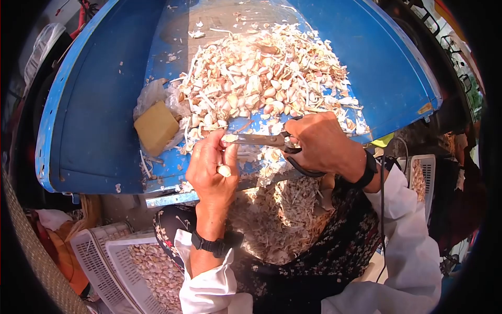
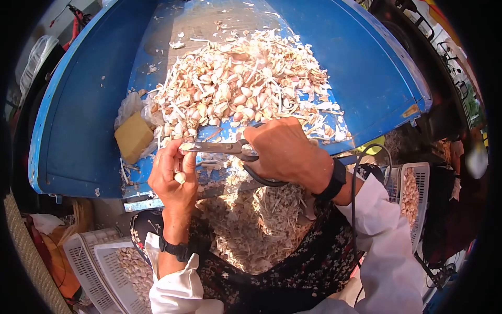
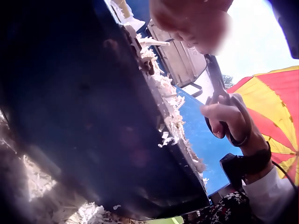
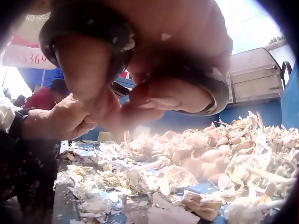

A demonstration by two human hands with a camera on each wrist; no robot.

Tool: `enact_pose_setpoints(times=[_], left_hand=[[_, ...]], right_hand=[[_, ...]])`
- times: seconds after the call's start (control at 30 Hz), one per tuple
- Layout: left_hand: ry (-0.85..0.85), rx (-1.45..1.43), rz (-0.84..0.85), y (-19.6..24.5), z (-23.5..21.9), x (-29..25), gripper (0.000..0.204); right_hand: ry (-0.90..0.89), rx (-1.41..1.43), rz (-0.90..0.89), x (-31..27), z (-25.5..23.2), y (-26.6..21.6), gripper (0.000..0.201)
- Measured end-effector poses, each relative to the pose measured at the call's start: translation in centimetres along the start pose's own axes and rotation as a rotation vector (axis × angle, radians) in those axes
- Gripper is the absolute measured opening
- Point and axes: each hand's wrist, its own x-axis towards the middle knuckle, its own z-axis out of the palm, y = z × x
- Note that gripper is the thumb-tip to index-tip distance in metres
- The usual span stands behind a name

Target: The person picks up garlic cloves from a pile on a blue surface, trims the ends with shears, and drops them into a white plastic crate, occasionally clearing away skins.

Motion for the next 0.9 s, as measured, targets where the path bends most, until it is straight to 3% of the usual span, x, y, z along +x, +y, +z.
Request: enact_pose_setpoints(times=[0.3,0.37,0.4,0.47,0.5,0.57,0.67,0.7,0.77,0.8,0.9], left_hand=[[0.062,0.015,0.043,-0.3,0.6,0.1,0.025],[0.103,-0.092,-0.005,-0.5,0.9,-0.1,0.025],[0.103,-0.092,-0.006,-0.4,1.1,-0.2,0.025],[0.080,-0.372,-0.264,-0.1,1.5,-0.5,0.024],[0.067,-0.470,-0.363,0.0,1.7,-0.6,0.023],[0.016,-0.728,-0.572,1.0,1.9,-0.7,0.023],[-0.091,-0.709,-0.589,1.5,3.5,-1.8,0.028],[-0.171,-0.722,-0.657,2.5,2.8,-1.5,0.029],[-0.233,-0.937,-0.741,2.6,2.1,-1.3,0.029],[-0.212,-0.997,-0.756,2.8,2.1,-1.4,0.030],[-0.217,-0.952,-0.734,2.6,1.8,-1.3,0.030]], right_hand=[[-0.022,0.130,-0.014,0.2,0.5,0.4,0.028],[-0.072,0.508,-0.066,0.2,0.9,0.5,0.031],[-0.072,0.509,-0.065,0.3,1.1,0.5,0.031],[-0.171,0.770,-0.011,0.6,1.4,0.3,0.030],[-0.213,0.878,0.230,0.7,0.9,-0.5,0.027],[0.040,0.778,0.148,1.1,1.8,-0.4,0.025],[0.196,1.098,0.130,2.0,2.8,-1.2,0.033],[0.146,0.952,0.164,2.1,2.1,-1.1,0.034],[0.155,1.153,0.095,2.7,2.8,-0.5,0.031],[0.011,1.380,0.206,2.8,1.8,-0.9,0.027],[-0.035,1.294,0.182,3.1,1.4,-0.6,0.024]])
